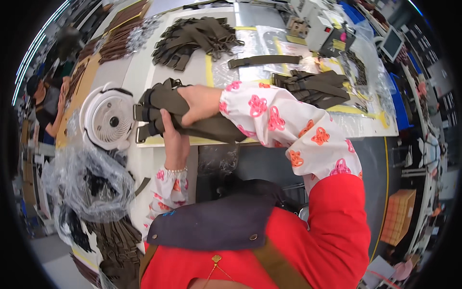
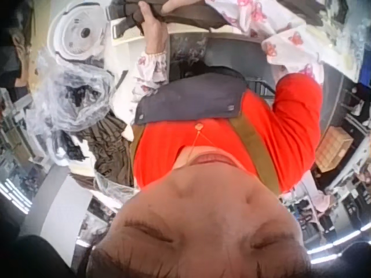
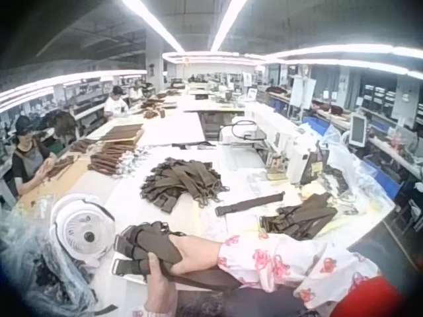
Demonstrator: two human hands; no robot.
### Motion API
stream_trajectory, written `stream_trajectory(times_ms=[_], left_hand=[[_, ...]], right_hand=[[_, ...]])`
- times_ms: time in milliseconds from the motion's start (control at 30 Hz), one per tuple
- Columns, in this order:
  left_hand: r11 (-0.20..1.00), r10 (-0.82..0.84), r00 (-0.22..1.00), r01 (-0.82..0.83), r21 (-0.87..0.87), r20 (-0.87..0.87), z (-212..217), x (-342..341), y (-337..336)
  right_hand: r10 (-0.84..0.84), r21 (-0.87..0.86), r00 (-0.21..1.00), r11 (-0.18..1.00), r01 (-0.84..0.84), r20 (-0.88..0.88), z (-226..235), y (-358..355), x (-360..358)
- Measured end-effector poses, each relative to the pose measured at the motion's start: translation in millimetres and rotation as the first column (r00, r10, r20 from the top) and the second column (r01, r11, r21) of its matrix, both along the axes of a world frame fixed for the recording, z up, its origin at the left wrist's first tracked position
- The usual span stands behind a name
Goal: Assembling plastic buckles onto nylon webbing straps in a workshop setting.
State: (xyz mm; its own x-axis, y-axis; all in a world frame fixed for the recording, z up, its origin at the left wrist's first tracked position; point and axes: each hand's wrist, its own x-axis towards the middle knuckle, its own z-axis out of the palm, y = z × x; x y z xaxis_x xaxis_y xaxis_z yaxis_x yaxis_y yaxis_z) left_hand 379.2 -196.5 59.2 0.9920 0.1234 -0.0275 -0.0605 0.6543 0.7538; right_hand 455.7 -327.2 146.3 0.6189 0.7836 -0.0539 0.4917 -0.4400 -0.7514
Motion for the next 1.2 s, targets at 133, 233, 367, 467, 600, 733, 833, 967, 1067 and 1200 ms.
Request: stream_trajectory(times_ms=[133, 233, 367, 467, 600, 733, 833, 967, 1067, 1200], left_hand=[[0.999, 0.018, 0.999, -0.02, -0.034, -0.045, -1, 24, 40], [0.987, -0.11, 0.98, 0.089, -0.133, -0.164, -29, 50, 31], [0.937, -0.348, 0.844, 0.31, -0.157, -0.408, -92, 63, 11], [0.95, -0.309, 0.835, 0.289, -0.117, -0.455, -89, 46, 12], [0.969, -0.208, 0.888, 0.129, -0.213, -0.411, -93, 27, 34], [0.974, -0.215, 0.897, 0.168, -0.154, -0.386, -92, 50, 29], [0.974, -0.226, 0.89, 0.21, -0.082, -0.395, -105, 53, 42], [0.855, -0.203, 0.9, 0.355, 0.379, -0.385, -88, -31, 76], [0.861, -0.034, 0.91, 0.236, 0.45, -0.412, -76, -127, 111], [0.765, 0.413, 0.772, -0.006, 0.644, -0.483, -81, -274, 150]], right_hand=[[0.164, -0.063, 0.979, 0.986, -0.157, 0.124, 4, 37, 43], [0.191, -0.096, 0.978, 0.975, -0.199, -0.086, -41, 29, 91], [0.21, -0.326, 0.969, 0.914, -0.241, -0.126, -107, 2, 130], [0.132, -0.541, 0.986, 0.839, -0.057, 0.102, -117, -7, 133], [0.057, -0.253, 0.895, 0.965, 0.063, 0.442, -122, -18, 120], [0.165, -0.189, 0.799, 0.98, -0.065, 0.578, -127, 16, 57], [0.209, -0.216, 0.732, 0.973, -0.086, 0.649, -158, 37, 57], [0.199, -0.223, 0.678, 0.973, -0.053, 0.708, -171, 34, 80], [0.197, -0.221, 0.615, 0.975, -0.037, 0.764, -177, 25, 85], [0.269, -0.41, 0.615, 0.907, 0.098, 0.741, -156, 21, 62]])
